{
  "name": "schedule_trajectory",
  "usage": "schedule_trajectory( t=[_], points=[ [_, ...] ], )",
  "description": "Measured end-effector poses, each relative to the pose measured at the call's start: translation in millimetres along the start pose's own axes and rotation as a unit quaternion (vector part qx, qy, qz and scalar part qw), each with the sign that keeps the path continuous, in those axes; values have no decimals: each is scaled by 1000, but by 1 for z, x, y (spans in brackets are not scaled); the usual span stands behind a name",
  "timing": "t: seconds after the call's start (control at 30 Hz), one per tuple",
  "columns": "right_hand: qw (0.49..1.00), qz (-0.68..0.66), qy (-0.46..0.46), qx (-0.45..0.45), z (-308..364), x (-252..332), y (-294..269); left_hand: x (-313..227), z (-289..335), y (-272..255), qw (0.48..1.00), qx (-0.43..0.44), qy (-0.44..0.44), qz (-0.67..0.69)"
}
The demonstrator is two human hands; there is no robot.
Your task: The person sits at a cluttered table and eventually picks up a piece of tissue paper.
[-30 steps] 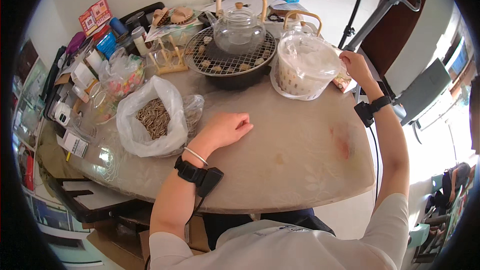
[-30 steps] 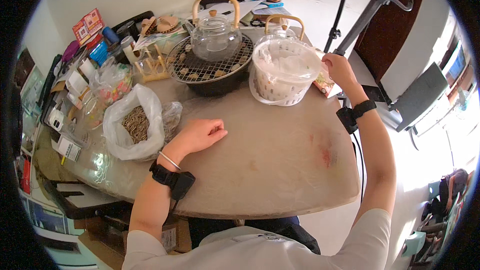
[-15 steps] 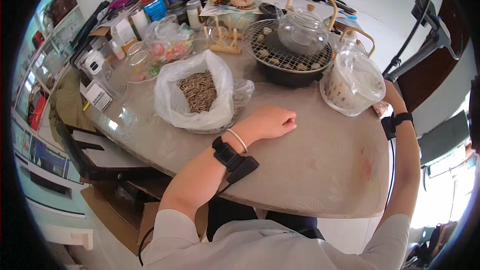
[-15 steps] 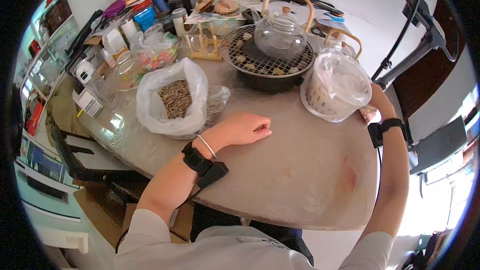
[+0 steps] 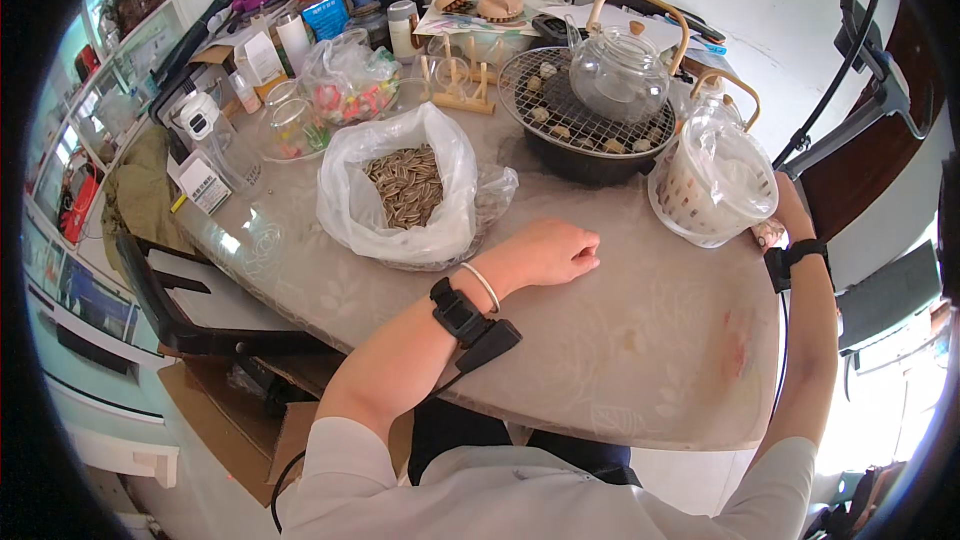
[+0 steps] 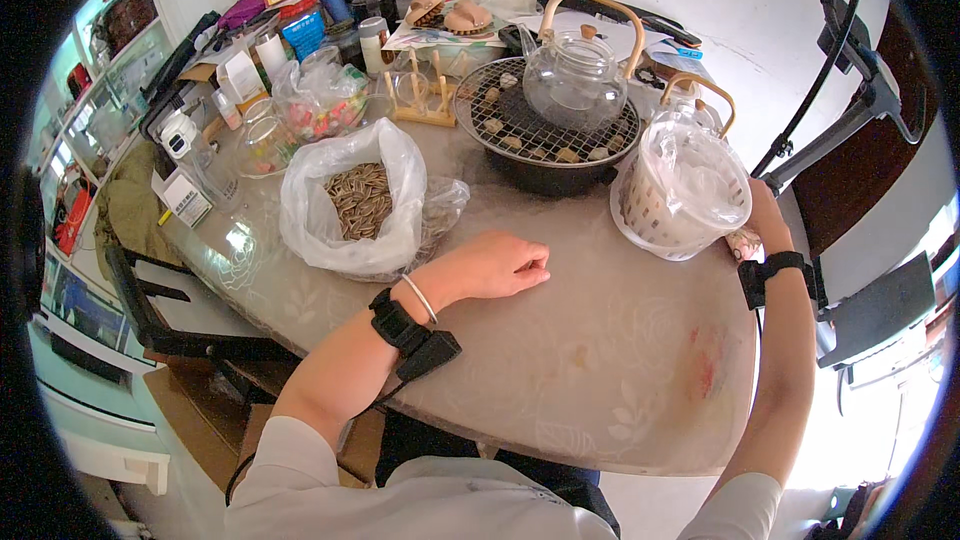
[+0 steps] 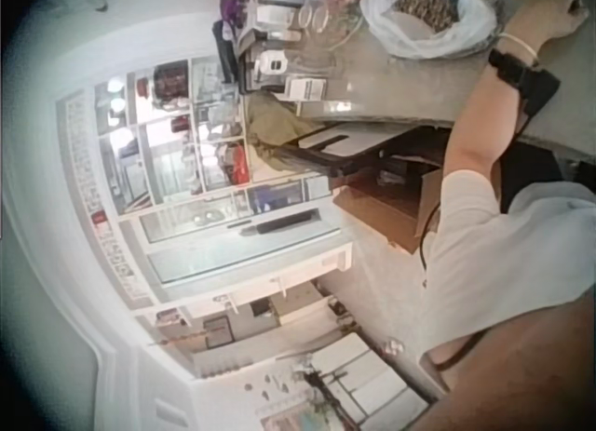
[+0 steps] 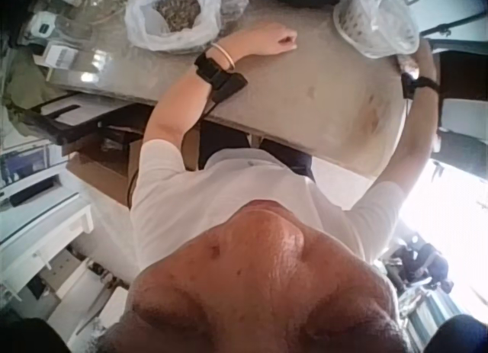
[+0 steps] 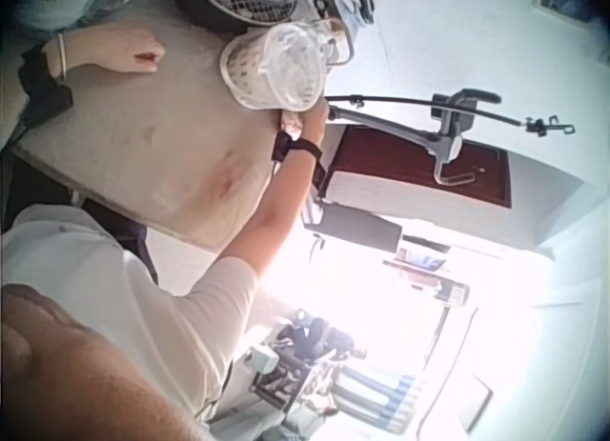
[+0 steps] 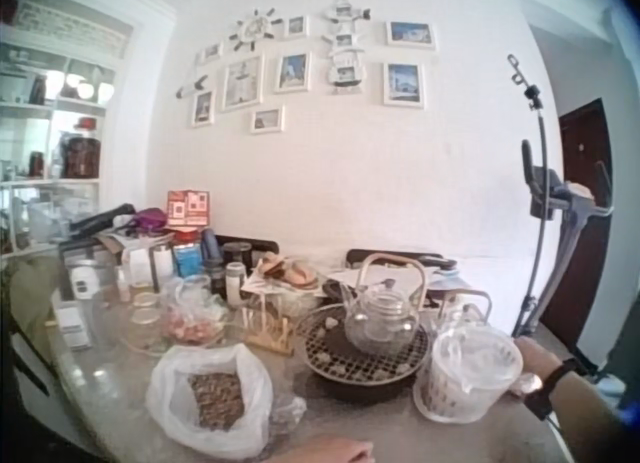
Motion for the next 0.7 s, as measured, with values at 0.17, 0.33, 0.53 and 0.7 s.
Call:
schedule_trajectory(
  t=[0.17, 0.33, 0.53, 0.7],
  points=[
    [997, 66, -30, -19, 1, 1, -5, 1, 0, 0, 1000, 0, -11, -5],
    [999, 36, 7, 15, -2, 4, -7, -1, -1, -2, 1000, 1, -1, -3],
    [999, 11, 28, 18, 3, 21, -1, 1, -1, 1, 1000, -11, 21, 3],
    [999, -5, 48, -16, 4, 28, -3, 1, 1, 1, 1000, -8, 14, 27]
  ],
)
Point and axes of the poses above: each hand's wrist, its own z-axis away from the middle knuckle, its own y-axis out of the palm, x = y × z, the point moved 5 cm from there along -z, towards the middle knuckle, and after that the axes turned 1 degree about -y, right-handed, at the moved point
